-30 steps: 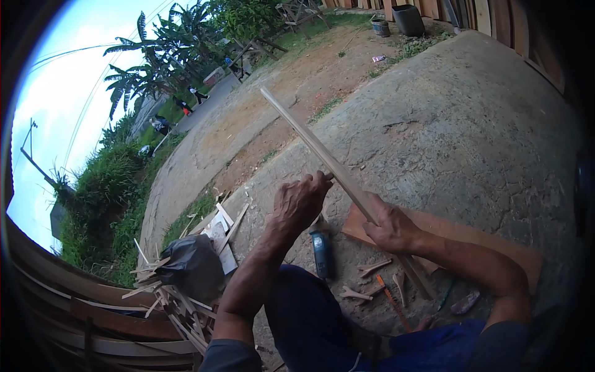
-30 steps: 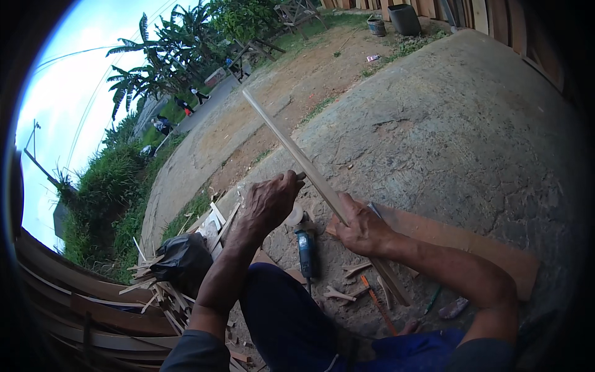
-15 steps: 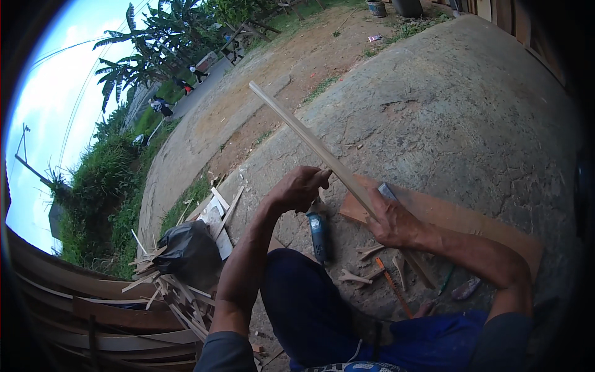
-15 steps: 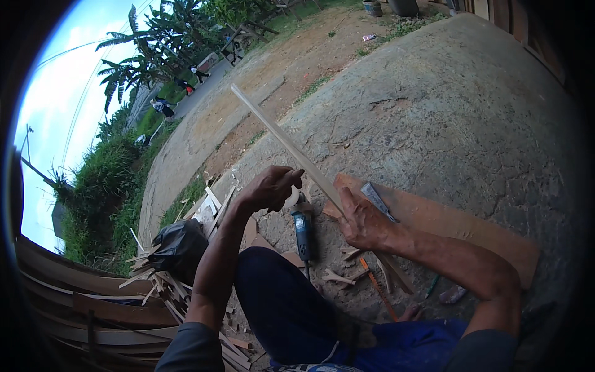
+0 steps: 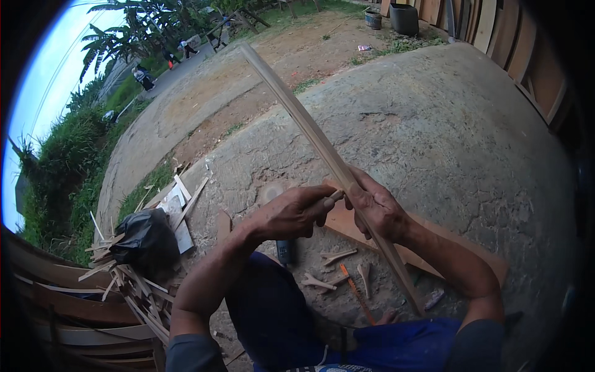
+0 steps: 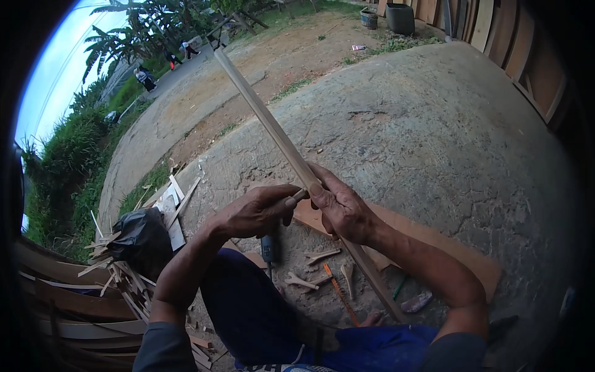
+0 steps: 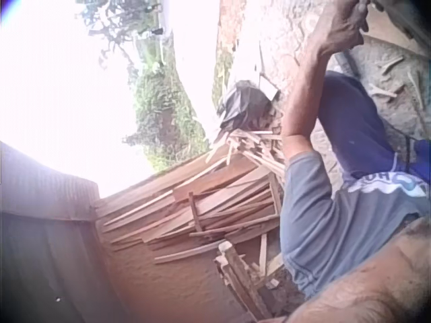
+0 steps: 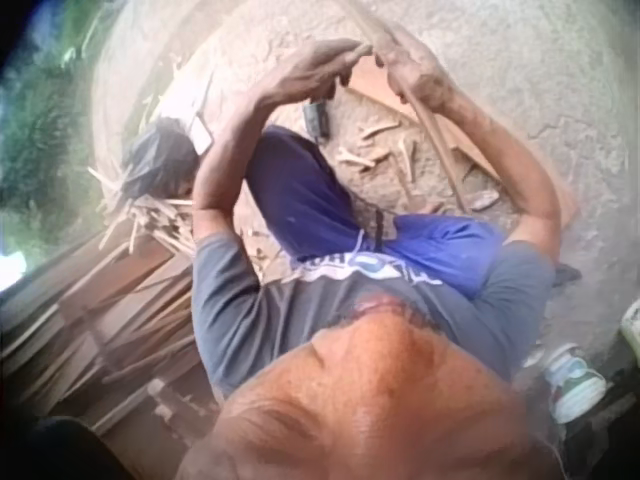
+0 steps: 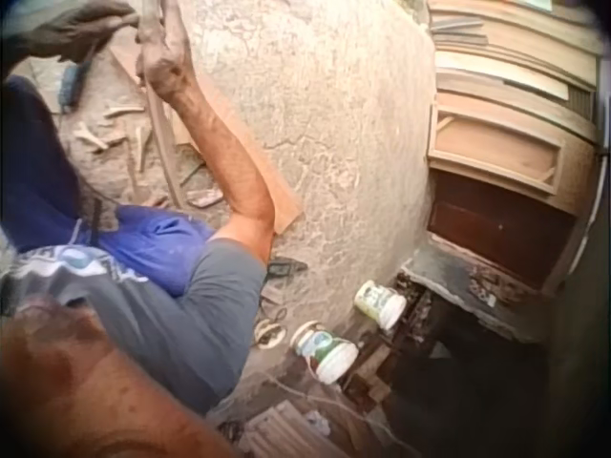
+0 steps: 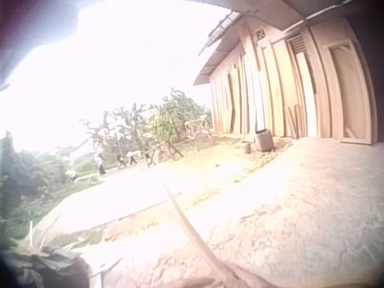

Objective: The person sits on the ground and carves a long, thin piece of wood using a chisel and a power sander. They repeatedly shape the wood, inspect the fit of a smaller wooden piece into a hole, and smooth the edges.

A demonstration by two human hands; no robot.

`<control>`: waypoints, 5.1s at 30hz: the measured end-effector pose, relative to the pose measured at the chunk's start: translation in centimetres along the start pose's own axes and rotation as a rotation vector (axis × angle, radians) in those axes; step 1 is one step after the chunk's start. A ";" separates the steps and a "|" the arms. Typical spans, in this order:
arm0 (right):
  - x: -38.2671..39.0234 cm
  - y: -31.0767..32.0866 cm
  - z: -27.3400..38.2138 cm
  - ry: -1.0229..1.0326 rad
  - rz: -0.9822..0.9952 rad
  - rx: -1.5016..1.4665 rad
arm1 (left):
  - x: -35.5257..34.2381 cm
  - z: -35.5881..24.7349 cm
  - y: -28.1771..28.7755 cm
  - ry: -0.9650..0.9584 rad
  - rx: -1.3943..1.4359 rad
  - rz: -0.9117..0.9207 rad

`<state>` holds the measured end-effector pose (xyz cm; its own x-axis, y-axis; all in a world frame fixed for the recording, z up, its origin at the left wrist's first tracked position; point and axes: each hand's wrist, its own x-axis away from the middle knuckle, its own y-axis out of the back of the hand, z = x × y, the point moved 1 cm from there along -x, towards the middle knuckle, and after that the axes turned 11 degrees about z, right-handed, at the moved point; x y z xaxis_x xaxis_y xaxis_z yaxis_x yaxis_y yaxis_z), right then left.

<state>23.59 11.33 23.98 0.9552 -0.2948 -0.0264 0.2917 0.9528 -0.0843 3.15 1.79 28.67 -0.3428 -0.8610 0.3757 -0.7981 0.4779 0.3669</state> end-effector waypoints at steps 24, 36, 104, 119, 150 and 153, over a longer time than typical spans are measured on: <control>3.2 -2.7 -3.0 0.149 -0.129 0.313 | -0.5 1.1 -2.1 -0.293 -0.086 0.158; 3.5 -3.1 -4.2 0.216 -0.200 0.376 | -0.5 1.1 -2.5 -0.258 -0.063 0.247; 1.8 -1.1 -0.2 0.053 -0.128 0.153 | -0.9 0.4 -2.2 -0.360 -0.433 -0.138; 2.3 -0.1 3.2 0.153 0.083 0.587 | -1.1 1.6 -1.1 -0.509 -0.617 -0.131; -0.5 3.1 -3.1 -0.077 -0.146 -0.420 | -2.7 1.7 0.5 -0.607 0.500 -0.215; -1.5 2.4 -3.3 -0.104 -0.108 -0.464 | -2.9 0.7 -0.2 -0.627 0.457 -0.185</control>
<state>22.66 13.84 20.50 0.9276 -0.3586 0.1050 0.3590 0.7773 -0.5166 3.97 4.04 26.89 -0.2909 -0.9220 -0.2554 -0.9471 0.3154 -0.0599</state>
